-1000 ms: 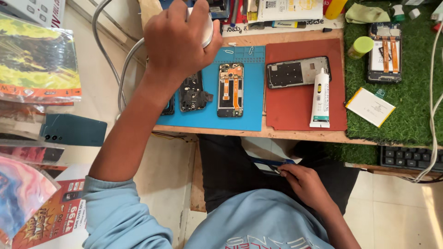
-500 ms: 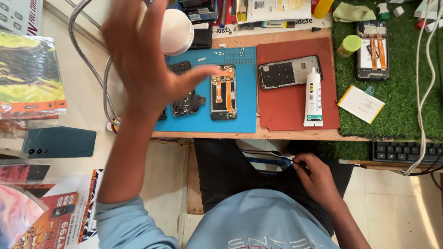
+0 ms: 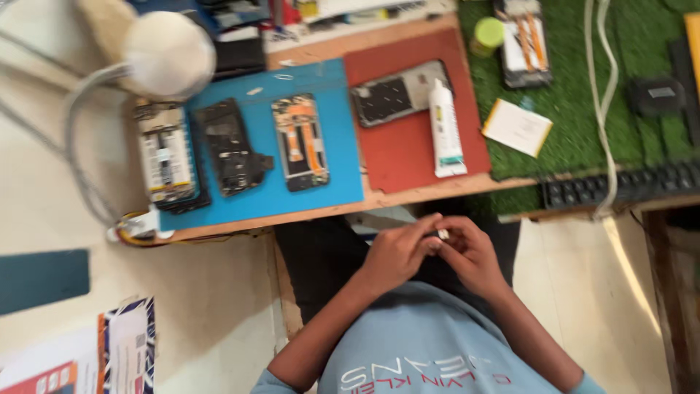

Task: The person handles a disassembled smartphone, removes a battery, and applies adhesive to the phone frame. They then pick up a power adapter and plug it into a wall socket.

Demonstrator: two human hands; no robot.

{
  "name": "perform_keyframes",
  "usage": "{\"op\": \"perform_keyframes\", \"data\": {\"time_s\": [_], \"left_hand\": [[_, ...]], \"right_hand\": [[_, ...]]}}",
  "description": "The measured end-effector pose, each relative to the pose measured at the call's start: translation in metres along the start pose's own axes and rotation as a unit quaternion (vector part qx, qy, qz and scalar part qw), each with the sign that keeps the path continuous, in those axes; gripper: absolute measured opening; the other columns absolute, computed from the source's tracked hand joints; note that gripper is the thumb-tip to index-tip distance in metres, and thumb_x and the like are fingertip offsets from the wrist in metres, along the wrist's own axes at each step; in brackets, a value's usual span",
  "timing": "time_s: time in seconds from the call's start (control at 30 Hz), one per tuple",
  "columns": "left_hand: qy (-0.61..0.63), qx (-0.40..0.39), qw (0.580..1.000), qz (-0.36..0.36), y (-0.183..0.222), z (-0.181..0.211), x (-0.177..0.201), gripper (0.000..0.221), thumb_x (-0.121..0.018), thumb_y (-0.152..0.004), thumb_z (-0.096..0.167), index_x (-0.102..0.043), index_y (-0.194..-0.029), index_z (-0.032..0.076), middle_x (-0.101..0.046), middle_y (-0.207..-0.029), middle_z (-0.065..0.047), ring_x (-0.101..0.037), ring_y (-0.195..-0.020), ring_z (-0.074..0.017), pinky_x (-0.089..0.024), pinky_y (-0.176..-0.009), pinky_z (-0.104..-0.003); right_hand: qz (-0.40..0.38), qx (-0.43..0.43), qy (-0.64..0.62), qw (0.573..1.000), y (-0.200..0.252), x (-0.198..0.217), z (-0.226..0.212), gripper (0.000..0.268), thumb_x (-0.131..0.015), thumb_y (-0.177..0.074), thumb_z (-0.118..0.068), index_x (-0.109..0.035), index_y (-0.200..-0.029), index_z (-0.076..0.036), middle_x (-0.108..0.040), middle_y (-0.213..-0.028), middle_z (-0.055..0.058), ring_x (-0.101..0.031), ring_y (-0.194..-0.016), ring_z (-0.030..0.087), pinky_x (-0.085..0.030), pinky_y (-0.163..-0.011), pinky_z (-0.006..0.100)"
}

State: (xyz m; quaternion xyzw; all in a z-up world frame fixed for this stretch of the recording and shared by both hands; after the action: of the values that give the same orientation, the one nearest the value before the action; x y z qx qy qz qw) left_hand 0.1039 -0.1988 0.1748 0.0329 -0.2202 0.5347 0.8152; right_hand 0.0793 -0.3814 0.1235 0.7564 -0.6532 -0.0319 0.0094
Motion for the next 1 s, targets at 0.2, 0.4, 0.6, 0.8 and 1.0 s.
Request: {"op": "perform_keyframes", "data": {"time_s": [0.2,0.4,0.6,0.8,1.0], "left_hand": [[-0.054,-0.031,0.995,0.075,0.005,-0.017,-0.002,0.02,-0.066,-0.104,0.022,-0.069,-0.12,0.009,-0.077,-0.104,-0.015,-0.074,-0.092,-0.0319,-0.059,-0.077,-0.038],[0.021,0.095,0.991,0.09,0.005,-0.037,0.007,0.024,-0.065,-0.102,0.018,-0.071,-0.12,0.005,-0.074,-0.084,-0.012,-0.072,-0.072,-0.021,-0.057,-0.069,-0.031],[0.052,0.063,0.992,0.093,0.005,-0.034,0.006,0.027,-0.063,-0.103,0.018,-0.067,-0.124,0.001,-0.075,-0.088,-0.009,-0.073,-0.081,-0.014,-0.057,-0.074,-0.028],[0.081,0.098,0.989,0.076,0.002,-0.034,0.007,0.023,-0.065,-0.102,0.018,-0.068,-0.115,0.0,-0.077,-0.087,-0.008,-0.07,-0.075,-0.0114,-0.053,-0.068,-0.025],[0.089,0.077,0.992,0.047,-0.002,-0.03,0.002,0.02,-0.066,-0.101,0.014,-0.068,-0.114,-0.001,-0.078,-0.088,-0.008,-0.073,-0.079,-0.0121,-0.056,-0.072,-0.026]], "right_hand": [[0.18,0.016,0.015,0.983,0.013,0.029,0.039,0.018,-0.069,-0.097,-0.008,-0.063,-0.114,-0.003,-0.07,-0.097,0.002,-0.066,-0.085,0.005,-0.053,-0.074,0.02],[0.432,-0.042,0.072,0.898,0.044,0.1,0.095,0.02,-0.072,-0.106,-0.015,-0.061,-0.095,-0.003,-0.056,-0.078,0.0,-0.047,-0.068,0.006,-0.037,-0.059,0.023],[0.538,0.079,0.116,0.831,0.067,0.149,0.058,0.008,-0.062,-0.111,-0.011,-0.058,-0.11,-0.004,-0.059,-0.09,0.0,-0.053,-0.074,0.006,-0.044,-0.064,0.022],[0.399,0.266,0.494,0.725,0.002,0.235,-0.072,0.014,-0.063,-0.111,0.0,-0.071,-0.12,0.007,-0.068,-0.115,0.017,-0.068,-0.092,0.024,-0.052,-0.078,0.033],[0.337,0.206,0.692,0.604,-0.088,0.277,-0.11,0.036,-0.087,-0.099,-0.032,-0.07,-0.093,-0.001,-0.068,-0.08,0.014,-0.064,-0.071,0.032,-0.05,-0.061,0.047]]}}
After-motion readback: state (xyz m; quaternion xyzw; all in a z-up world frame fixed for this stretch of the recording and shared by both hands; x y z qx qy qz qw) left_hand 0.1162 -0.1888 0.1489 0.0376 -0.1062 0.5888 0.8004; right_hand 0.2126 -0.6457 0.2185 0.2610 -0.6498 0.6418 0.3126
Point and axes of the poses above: each hand's wrist, its own y-axis away from the middle knuckle, its own x-axis out of the back of the hand, z = x × y, the point moved 3 cm from there along -y, towards the middle knuckle
